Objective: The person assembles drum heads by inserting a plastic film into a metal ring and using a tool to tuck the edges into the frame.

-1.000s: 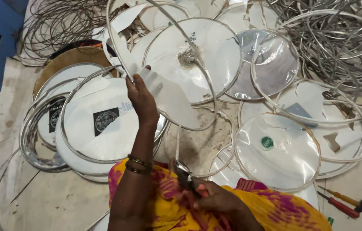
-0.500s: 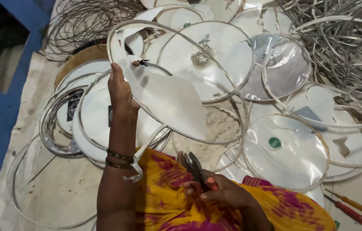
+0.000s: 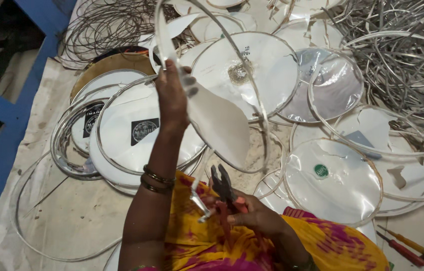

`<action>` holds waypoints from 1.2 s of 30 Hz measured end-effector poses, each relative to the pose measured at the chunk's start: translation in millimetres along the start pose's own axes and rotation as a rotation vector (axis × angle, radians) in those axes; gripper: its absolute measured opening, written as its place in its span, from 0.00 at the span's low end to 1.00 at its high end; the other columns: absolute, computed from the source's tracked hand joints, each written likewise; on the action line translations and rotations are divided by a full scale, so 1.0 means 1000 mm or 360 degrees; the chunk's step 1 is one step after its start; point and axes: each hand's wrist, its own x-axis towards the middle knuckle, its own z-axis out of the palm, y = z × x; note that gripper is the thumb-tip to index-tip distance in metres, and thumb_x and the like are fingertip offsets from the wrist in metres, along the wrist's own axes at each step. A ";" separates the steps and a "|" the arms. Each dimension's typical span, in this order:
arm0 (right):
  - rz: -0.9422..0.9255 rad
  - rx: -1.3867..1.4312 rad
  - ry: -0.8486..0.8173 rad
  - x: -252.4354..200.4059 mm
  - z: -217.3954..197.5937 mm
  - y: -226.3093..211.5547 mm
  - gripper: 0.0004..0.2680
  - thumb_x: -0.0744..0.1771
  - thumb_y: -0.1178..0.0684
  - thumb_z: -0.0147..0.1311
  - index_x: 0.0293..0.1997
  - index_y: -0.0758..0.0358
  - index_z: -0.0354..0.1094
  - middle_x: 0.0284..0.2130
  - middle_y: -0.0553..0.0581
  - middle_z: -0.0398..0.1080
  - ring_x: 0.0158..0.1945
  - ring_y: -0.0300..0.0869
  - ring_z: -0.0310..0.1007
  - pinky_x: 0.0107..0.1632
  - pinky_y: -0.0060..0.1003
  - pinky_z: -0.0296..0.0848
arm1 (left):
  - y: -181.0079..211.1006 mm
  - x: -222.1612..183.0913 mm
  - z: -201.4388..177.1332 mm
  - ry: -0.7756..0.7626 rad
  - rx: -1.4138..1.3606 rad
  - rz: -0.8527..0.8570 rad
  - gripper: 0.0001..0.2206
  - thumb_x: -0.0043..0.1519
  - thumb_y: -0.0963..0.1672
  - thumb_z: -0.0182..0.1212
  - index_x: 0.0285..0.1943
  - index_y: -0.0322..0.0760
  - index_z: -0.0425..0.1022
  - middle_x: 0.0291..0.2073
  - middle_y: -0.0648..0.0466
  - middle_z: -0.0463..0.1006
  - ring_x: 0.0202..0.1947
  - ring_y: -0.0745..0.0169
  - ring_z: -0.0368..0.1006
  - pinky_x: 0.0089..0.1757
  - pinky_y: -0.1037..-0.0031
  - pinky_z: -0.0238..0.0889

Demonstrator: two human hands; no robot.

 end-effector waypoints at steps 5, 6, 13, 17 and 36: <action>0.0071 -0.0003 0.0162 0.014 -0.006 0.003 0.27 0.61 0.54 0.62 0.69 0.63 0.58 0.55 0.52 0.71 0.57 0.40 0.72 0.57 0.40 0.73 | -0.001 -0.022 0.019 -0.0081 0.0113 0.0095 0.26 0.70 0.57 0.41 0.58 0.31 0.66 0.40 0.51 0.77 0.37 0.63 0.75 0.35 0.71 0.73; -0.0007 -0.0012 0.0135 0.015 -0.009 0.004 0.26 0.62 0.55 0.62 0.69 0.66 0.59 0.53 0.53 0.71 0.55 0.41 0.71 0.57 0.40 0.72 | -0.003 -0.025 0.021 -0.0097 0.0128 0.0119 0.26 0.70 0.57 0.41 0.59 0.32 0.66 0.40 0.51 0.76 0.37 0.63 0.75 0.36 0.71 0.73; -0.0187 0.0688 -0.0257 0.017 -0.024 0.022 0.23 0.63 0.54 0.63 0.63 0.69 0.61 0.39 0.56 0.72 0.43 0.42 0.72 0.51 0.41 0.72 | -0.022 -0.020 0.043 -0.0187 0.0290 0.0207 0.21 0.72 0.53 0.42 0.59 0.31 0.65 0.40 0.49 0.77 0.36 0.62 0.75 0.34 0.72 0.72; -0.0271 0.0946 -0.0563 0.030 -0.037 0.047 0.15 0.68 0.55 0.61 0.56 0.75 0.64 0.38 0.58 0.72 0.44 0.43 0.72 0.52 0.40 0.71 | -0.039 -0.008 0.068 -0.0227 0.0387 0.0339 0.22 0.74 0.50 0.41 0.70 0.28 0.56 0.46 0.42 0.76 0.45 0.54 0.77 0.43 0.68 0.75; 0.0162 -0.0077 0.0313 -0.091 -0.130 -0.092 0.15 0.60 0.54 0.63 0.47 0.67 0.64 0.29 0.56 0.69 0.31 0.46 0.72 0.36 0.43 0.73 | 0.016 0.026 0.157 -0.1066 0.1351 0.2044 0.35 0.60 0.70 0.51 0.48 0.44 0.77 0.60 0.46 0.70 0.73 0.36 0.46 0.67 0.39 0.25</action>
